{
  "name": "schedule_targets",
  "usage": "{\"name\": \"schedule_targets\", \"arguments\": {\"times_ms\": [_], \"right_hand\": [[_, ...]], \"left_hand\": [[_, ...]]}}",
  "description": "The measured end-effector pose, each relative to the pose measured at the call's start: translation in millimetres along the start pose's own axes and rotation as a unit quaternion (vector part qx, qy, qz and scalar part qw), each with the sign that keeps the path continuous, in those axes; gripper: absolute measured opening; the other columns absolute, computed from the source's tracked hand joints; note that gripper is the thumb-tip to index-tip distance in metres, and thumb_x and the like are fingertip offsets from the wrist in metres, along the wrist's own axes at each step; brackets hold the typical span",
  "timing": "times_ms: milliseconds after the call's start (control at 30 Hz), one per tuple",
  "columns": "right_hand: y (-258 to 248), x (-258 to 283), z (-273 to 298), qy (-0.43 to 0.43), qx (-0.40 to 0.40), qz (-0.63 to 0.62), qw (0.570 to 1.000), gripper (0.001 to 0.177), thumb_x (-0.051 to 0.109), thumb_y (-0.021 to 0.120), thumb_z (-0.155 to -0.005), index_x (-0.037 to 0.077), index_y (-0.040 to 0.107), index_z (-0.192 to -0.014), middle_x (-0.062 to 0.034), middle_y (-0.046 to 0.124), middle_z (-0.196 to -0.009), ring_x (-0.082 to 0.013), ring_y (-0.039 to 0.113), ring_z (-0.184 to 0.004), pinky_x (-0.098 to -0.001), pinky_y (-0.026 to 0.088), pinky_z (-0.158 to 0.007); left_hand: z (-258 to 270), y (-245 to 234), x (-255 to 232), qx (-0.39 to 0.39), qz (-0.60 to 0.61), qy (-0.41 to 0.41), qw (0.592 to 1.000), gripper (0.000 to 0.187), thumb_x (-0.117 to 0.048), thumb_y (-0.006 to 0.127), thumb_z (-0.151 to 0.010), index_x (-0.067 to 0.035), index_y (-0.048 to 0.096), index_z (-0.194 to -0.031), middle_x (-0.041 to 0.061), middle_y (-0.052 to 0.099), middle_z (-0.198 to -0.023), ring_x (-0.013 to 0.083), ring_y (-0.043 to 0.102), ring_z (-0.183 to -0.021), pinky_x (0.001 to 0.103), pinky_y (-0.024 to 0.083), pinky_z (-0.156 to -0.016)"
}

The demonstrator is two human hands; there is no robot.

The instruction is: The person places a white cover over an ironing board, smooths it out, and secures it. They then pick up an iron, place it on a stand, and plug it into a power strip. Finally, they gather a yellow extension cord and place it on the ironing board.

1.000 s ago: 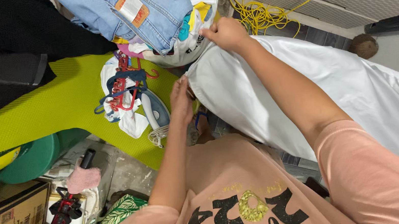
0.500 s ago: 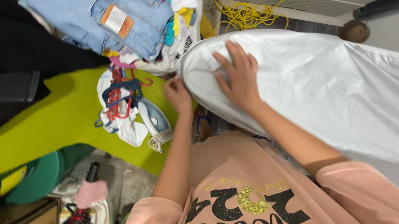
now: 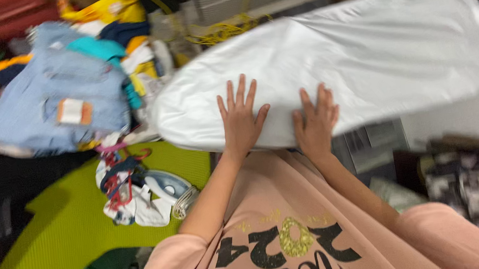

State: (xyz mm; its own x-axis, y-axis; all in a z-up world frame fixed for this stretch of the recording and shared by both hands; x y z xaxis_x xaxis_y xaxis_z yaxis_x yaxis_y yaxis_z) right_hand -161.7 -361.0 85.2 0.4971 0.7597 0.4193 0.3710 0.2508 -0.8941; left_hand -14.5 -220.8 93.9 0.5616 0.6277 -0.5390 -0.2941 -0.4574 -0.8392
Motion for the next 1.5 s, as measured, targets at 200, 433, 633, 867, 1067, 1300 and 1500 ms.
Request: {"name": "schedule_targets", "arguments": {"times_ms": [200,433,633,867,1067,1300,1500], "right_hand": [[-7.3,-38.6,15.7,0.016,0.015,0.015,1.0,0.047,0.035,0.05,-0.108,0.026,0.051,-0.154,-0.0141,0.03,-0.17,-0.0377,0.024,-0.157,-0.0624,0.015,-0.124],[-35.6,-170.4,42.2,0.166,-0.169,0.024,0.971,0.041,0.024,0.056,-0.108,0.021,0.056,-0.149,-0.0146,0.042,-0.161,-0.0374,0.034,-0.152,-0.0588,0.023,-0.124],[-12.9,-328.6,91.6,0.448,-0.286,-0.39,0.752,0.042,0.025,0.057,-0.1,0.011,0.053,-0.139,-0.0074,0.062,-0.132,-0.029,0.059,-0.126,-0.0472,0.045,-0.106],[28.4,-391.7,72.8,0.494,-0.053,-0.633,0.593,0.039,0.034,0.05,-0.109,0.009,0.055,-0.139,-0.0013,0.067,-0.11,-0.0196,0.067,-0.108,-0.036,0.051,-0.086],[21.9,-413.4,67.2,0.5,-0.001,-0.624,0.601,0.023,0.025,0.061,-0.101,0.014,0.063,-0.121,-0.0008,0.072,-0.104,-0.0154,0.071,-0.095,-0.029,0.051,-0.075],[-0.4,-410.7,62.1,0.479,0.047,-0.637,0.602,0.02,0.025,0.071,-0.097,0.011,0.066,-0.11,-0.0011,0.073,-0.098,-0.0143,0.072,-0.088,-0.0261,0.053,-0.068],[-10.5,-416.0,54.8,0.479,0.067,-0.613,0.625,0.02,0.024,0.072,-0.095,0.009,0.068,-0.108,-0.0023,0.075,-0.095,-0.015,0.074,-0.082,-0.0252,0.052,-0.063]], "left_hand": [[1.0,29.3,-13.8,0.035,-0.084,0.025,0.996,0.076,-0.054,0.056,-0.099,-0.018,0.035,-0.162,0.011,0.014,-0.172,0.0414,0.008,-0.157,0.067,0.005,-0.122],[3.7,26.7,-16.8,0.018,-0.085,0.036,0.996,0.071,-0.049,0.055,-0.101,-0.013,0.041,-0.16,0.013,0.02,-0.17,0.0408,0.009,-0.157,0.066,0.005,-0.123],[13.3,3.8,-6.7,-0.154,0.083,0.022,0.984,0.032,-0.015,0.061,-0.105,-0.009,0.061,-0.137,0.011,0.06,-0.147,0.0317,0.048,-0.148,0.05,0.032,-0.129],[111.2,12.1,17.4,-0.376,0.044,-0.181,0.908,0.03,-0.01,0.066,-0.1,0.005,0.056,-0.124,0.024,0.058,-0.125,0.0373,0.05,-0.122,0.05,0.036,-0.108],[178.2,152.5,51.2,-0.347,0.335,-0.43,0.763,0.021,-0.011,0.063,-0.097,0.003,0.057,-0.112,0.017,0.056,-0.114,0.028,0.056,-0.101,0.044,0.046,-0.093],[149.9,247.0,40.1,-0.309,0.718,-0.299,0.548,0.011,-0.006,0.055,-0.101,-0.003,0.059,-0.11,0.009,0.066,-0.104,0.0192,0.064,-0.092,0.034,0.053,-0.081],[160.1,260.8,69.0,-0.328,0.684,-0.363,0.542,0.009,-0.005,0.061,-0.099,-0.01,0.06,-0.107,0.003,0.068,-0.096,0.014,0.065,-0.085,0.028,0.054,-0.076]]}}
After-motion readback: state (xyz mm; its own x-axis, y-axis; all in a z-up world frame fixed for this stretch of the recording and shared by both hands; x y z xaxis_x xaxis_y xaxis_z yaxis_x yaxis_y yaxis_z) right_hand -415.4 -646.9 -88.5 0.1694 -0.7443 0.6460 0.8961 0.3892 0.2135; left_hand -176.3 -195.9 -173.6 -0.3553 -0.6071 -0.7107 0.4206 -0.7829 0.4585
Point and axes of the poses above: each hand's wrist, its own z-axis away from the middle knuckle, its own y-axis out of the palm, x = y × z, the point moved 8 cm from there along -z, towards the middle knuckle
